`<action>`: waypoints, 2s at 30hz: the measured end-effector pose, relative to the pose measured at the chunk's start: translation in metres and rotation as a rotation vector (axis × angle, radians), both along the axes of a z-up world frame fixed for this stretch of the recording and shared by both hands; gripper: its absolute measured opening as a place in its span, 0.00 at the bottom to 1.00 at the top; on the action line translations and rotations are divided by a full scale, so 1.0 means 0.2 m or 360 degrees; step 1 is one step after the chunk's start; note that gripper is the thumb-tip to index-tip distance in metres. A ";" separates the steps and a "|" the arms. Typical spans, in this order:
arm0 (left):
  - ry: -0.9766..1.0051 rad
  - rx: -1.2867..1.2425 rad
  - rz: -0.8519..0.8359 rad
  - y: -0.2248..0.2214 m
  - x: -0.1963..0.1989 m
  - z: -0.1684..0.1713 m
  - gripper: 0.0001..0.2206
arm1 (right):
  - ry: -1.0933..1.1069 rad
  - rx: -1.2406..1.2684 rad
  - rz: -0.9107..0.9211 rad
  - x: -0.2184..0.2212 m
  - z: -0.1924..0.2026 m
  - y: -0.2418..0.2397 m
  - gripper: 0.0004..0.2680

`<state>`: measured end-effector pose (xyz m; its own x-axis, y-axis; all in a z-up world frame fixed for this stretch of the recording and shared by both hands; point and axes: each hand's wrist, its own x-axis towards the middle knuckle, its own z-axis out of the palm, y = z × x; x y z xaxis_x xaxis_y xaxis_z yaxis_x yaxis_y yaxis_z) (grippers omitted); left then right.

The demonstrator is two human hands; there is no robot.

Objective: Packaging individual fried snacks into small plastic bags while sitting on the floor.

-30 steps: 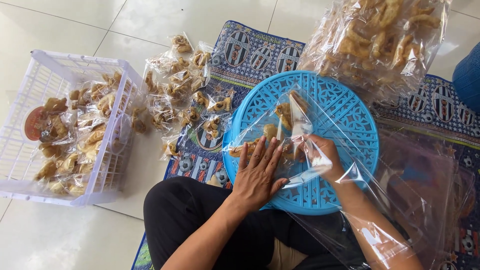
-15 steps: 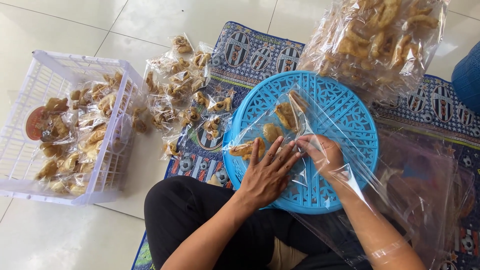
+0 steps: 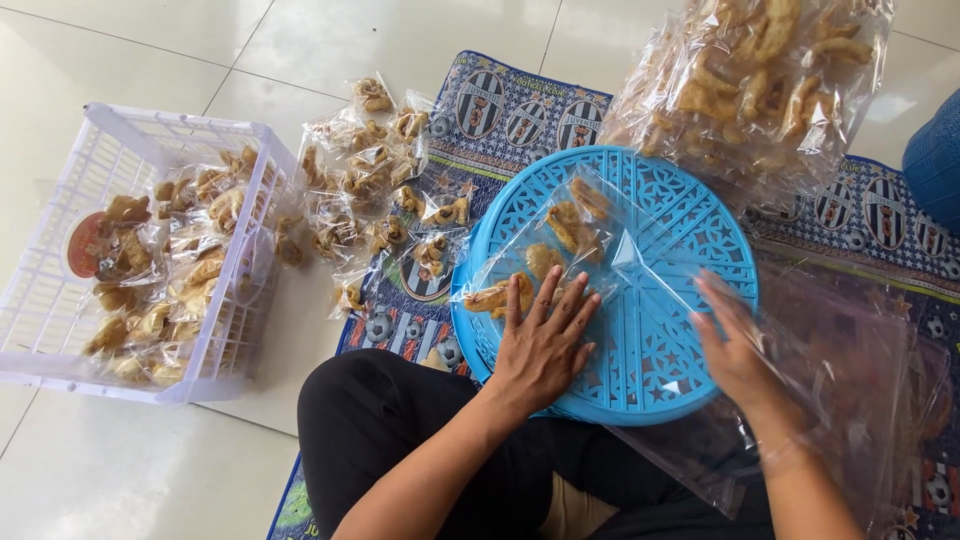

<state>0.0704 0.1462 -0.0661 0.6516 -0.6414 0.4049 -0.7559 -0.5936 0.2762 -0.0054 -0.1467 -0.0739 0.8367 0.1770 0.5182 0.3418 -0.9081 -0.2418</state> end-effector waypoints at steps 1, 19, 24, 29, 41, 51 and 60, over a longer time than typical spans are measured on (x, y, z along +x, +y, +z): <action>-0.0002 0.0092 0.0018 -0.01 0.00 -0.03 0.26 | 0.0452 0.0516 -0.0499 -0.06 0.08 0.02 0.17; -0.0024 0.0170 0.0205 -0.07 -0.02 -0.07 0.30 | -0.0244 0.0638 -0.1303 -0.43 -0.05 -0.06 0.26; -0.0027 0.0203 0.0219 -0.08 -0.02 -0.07 0.31 | -0.0443 -0.0023 -0.1078 -0.31 0.18 0.33 0.25; -0.0080 0.0196 0.0251 -0.07 -0.02 -0.06 0.34 | 0.0135 0.0287 -0.0490 -0.20 0.37 0.83 0.16; 0.0391 0.0017 0.0156 0.27 0.28 0.16 0.20 | 0.0078 0.0553 -0.0351 -0.01 -0.08 0.96 0.20; 0.0865 -0.0006 0.0675 1.14 0.80 -0.51 0.23 | -0.0004 0.0452 -0.0336 -0.01 -0.10 0.99 0.18; 0.0579 0.0365 0.0651 1.26 0.62 -1.26 0.37 | 0.0001 0.0394 -0.0334 0.00 -0.08 1.00 0.17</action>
<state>0.1942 0.3990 -0.3181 0.9352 -0.3539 -0.0103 -0.3341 -0.8918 0.3051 -0.0052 0.0536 -0.0889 0.8418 -0.1307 0.5237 0.1533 -0.8723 -0.4642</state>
